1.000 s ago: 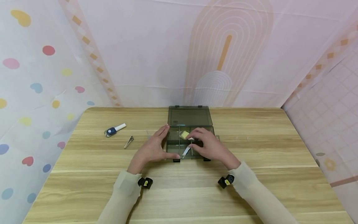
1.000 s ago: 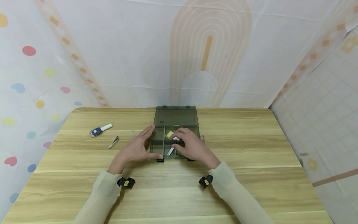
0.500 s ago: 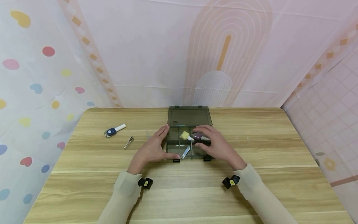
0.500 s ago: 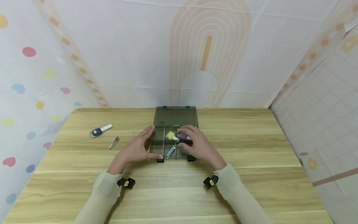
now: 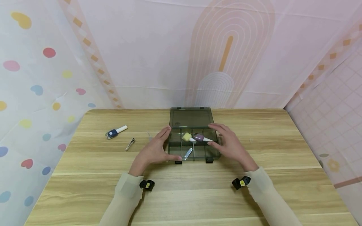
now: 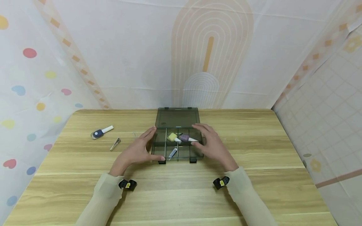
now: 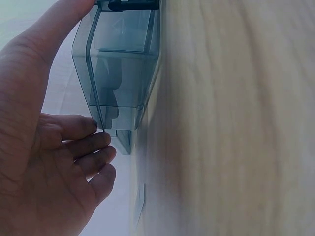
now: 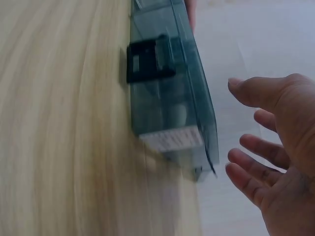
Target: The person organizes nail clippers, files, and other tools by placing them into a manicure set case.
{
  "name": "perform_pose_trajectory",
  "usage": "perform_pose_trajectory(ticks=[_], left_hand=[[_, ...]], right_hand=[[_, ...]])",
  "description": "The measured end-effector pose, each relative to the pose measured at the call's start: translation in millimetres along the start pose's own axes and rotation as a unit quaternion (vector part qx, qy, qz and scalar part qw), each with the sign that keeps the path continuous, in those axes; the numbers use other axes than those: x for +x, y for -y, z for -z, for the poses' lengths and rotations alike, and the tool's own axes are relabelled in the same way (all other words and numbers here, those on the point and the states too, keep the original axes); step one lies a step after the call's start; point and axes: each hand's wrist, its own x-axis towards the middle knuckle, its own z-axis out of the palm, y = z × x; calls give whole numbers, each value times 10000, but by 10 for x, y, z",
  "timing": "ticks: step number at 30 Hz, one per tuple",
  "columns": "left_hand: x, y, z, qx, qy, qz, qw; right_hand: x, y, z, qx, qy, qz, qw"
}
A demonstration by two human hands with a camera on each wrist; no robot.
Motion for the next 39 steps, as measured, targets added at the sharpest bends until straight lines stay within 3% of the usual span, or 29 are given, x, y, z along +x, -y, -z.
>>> perform_pose_trajectory(ticks=[16, 39], left_hand=[[3, -16, 12, 25, 42, 116, 9999], [-6, -16, 7, -2, 53, 140, 9999]], right_hand=[[-142, -374, 249, -36, -538, -580, 9969], [-477, -729, 506, -366, -790, -1371, 9867]])
